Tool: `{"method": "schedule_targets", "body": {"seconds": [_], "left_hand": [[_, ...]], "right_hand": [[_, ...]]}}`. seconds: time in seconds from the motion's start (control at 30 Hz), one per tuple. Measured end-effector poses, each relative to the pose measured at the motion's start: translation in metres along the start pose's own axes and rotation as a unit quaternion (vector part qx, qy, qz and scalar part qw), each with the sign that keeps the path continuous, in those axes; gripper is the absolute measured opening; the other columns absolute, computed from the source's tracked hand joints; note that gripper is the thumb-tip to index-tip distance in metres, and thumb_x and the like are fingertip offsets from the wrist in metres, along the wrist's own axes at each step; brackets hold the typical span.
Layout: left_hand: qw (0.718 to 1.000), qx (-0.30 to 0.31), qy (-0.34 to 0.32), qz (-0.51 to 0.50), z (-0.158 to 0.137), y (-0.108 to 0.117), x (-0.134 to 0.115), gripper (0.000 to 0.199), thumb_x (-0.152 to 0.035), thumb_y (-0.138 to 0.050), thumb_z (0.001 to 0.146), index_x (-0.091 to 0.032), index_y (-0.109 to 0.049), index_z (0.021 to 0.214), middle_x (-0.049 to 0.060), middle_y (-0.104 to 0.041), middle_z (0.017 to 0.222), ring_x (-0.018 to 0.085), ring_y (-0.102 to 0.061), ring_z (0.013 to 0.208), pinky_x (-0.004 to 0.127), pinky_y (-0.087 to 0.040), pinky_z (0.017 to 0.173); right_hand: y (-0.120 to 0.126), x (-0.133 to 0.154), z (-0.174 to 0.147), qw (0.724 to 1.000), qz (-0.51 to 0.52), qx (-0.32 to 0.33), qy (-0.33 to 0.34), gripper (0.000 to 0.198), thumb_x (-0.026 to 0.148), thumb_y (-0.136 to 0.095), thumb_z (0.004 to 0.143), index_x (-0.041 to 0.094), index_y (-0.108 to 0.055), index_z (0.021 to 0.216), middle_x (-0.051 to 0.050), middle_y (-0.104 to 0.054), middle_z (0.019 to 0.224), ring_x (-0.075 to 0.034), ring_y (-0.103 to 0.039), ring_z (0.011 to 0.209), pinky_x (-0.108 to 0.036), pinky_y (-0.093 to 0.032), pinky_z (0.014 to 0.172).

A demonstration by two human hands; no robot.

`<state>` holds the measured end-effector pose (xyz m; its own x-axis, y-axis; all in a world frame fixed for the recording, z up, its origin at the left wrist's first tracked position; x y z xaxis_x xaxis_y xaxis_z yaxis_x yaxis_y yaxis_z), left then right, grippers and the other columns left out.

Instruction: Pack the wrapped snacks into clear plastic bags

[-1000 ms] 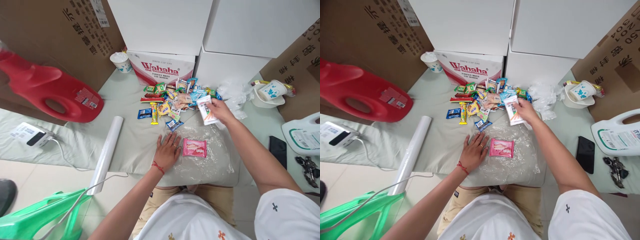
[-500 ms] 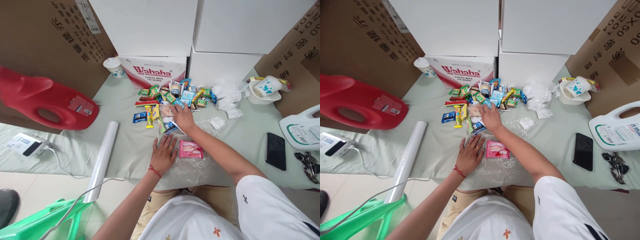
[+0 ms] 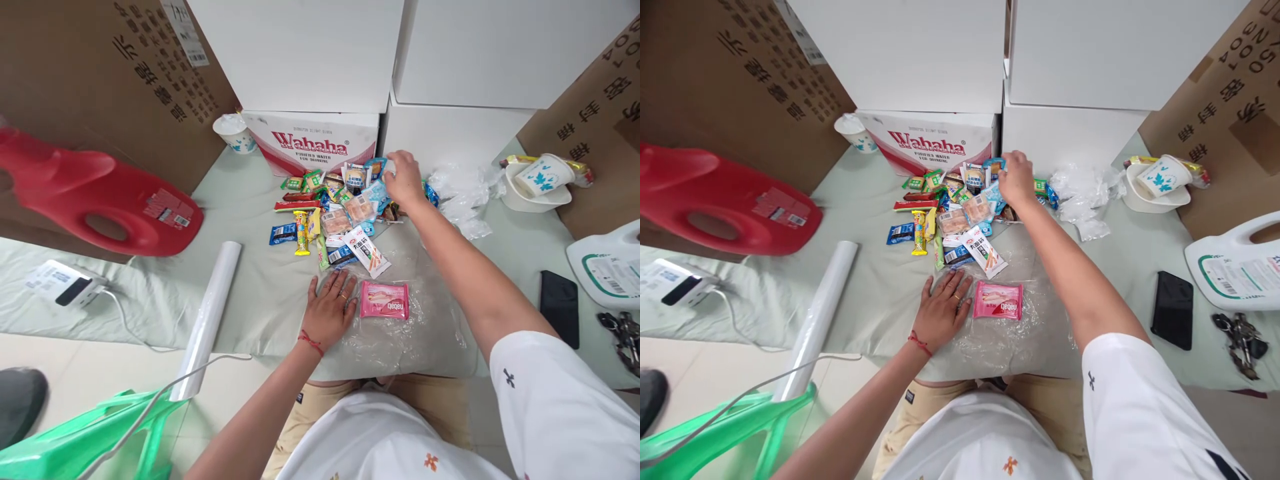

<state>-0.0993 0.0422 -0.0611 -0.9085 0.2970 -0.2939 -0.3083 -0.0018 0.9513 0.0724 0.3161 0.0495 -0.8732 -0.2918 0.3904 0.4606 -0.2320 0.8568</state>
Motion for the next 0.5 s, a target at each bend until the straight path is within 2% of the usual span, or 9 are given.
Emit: {"method": "schedule_targets", "body": {"seconds": [0.07, 0.13, 0.23, 0.3, 0.33, 0.4, 0.5], "left_hand": [[1.000, -0.002, -0.003, -0.001, 0.000, 0.000, 0.000, 0.050, -0.040, -0.042, 0.105, -0.029, -0.051, 0.152, 0.007, -0.045, 0.162, 0.028, -0.041, 0.150, 0.060, -0.013, 0.127], [1.000, -0.003, -0.006, 0.001, 0.000, -0.001, 0.000, 0.049, -0.041, -0.041, 0.105, -0.029, -0.051, 0.152, 0.006, -0.044, 0.162, 0.028, -0.040, 0.151, 0.060, -0.012, 0.127], [1.000, -0.003, -0.004, 0.006, -0.001, -0.002, 0.001, 0.050, -0.041, -0.040, 0.105, -0.029, -0.051, 0.152, 0.006, -0.044, 0.163, 0.027, -0.039, 0.151, 0.059, -0.011, 0.127], [1.000, -0.005, -0.003, 0.008, -0.001, -0.003, 0.001, 0.050, -0.041, -0.040, 0.105, -0.028, -0.051, 0.152, 0.006, -0.044, 0.162, 0.027, -0.040, 0.151, 0.059, -0.011, 0.127], [1.000, -0.007, -0.004, 0.009, -0.001, -0.003, 0.001, 0.050, -0.040, -0.040, 0.105, -0.028, -0.050, 0.152, 0.007, -0.045, 0.162, 0.028, -0.040, 0.151, 0.059, -0.011, 0.127], [1.000, -0.012, -0.009, 0.008, -0.002, -0.003, 0.001, 0.050, -0.041, -0.040, 0.105, -0.028, -0.050, 0.152, 0.007, -0.046, 0.161, 0.028, -0.041, 0.150, 0.060, -0.013, 0.127], [1.000, -0.018, -0.012, 0.005, -0.002, -0.002, 0.001, 0.050, -0.041, -0.041, 0.105, -0.029, -0.051, 0.152, 0.006, -0.047, 0.161, 0.028, -0.042, 0.150, 0.059, -0.014, 0.127]], "right_hand": [[0.003, 0.009, -0.011, 0.999, -0.005, -0.001, 0.032, 0.037, 0.020, -0.046, 0.099, 0.011, -0.065, 0.130, -0.019, -0.061, 0.135, -0.031, -0.050, 0.128, -0.046, -0.036, 0.114], [-0.013, 0.036, -0.038, 0.990, 0.004, 0.057, 0.131, 0.034, 0.023, -0.048, 0.100, 0.013, -0.068, 0.126, -0.016, -0.066, 0.130, -0.029, -0.053, 0.123, -0.043, -0.038, 0.112], [-0.051, 0.082, -0.091, 0.933, -0.001, 0.168, 0.318, 0.038, 0.026, -0.054, 0.099, 0.019, -0.066, 0.134, -0.010, -0.061, 0.145, -0.029, -0.048, 0.134, -0.047, -0.032, 0.119], [-0.071, 0.093, -0.111, 0.900, -0.026, 0.207, 0.383, 0.043, 0.029, -0.052, 0.101, 0.022, -0.060, 0.142, -0.008, -0.053, 0.155, -0.032, -0.041, 0.143, -0.056, -0.021, 0.124], [-0.076, 0.089, -0.110, 0.901, -0.044, 0.210, 0.377, 0.044, 0.030, -0.050, 0.102, 0.024, -0.058, 0.145, -0.008, -0.051, 0.157, -0.033, -0.039, 0.145, -0.059, -0.016, 0.124], [-0.076, 0.068, -0.092, 0.929, -0.084, 0.191, 0.305, 0.045, 0.032, -0.046, 0.104, 0.027, -0.056, 0.148, -0.009, -0.052, 0.156, -0.035, -0.035, 0.149, -0.066, -0.013, 0.123], [-0.058, 0.039, -0.059, 0.962, -0.119, 0.143, 0.199, 0.043, 0.031, -0.042, 0.105, 0.025, -0.060, 0.144, -0.013, -0.055, 0.152, -0.039, -0.034, 0.148, -0.071, -0.020, 0.118]]}}
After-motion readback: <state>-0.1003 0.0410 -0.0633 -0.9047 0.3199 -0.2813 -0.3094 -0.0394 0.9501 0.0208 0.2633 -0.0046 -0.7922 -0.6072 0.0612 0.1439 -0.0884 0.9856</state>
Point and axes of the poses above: each hand's wrist, its own z-axis towards the middle knuckle, its own y-axis out of the back of the hand, x = y × z, the point moved 6 cm from there along z, towards the middle knuckle
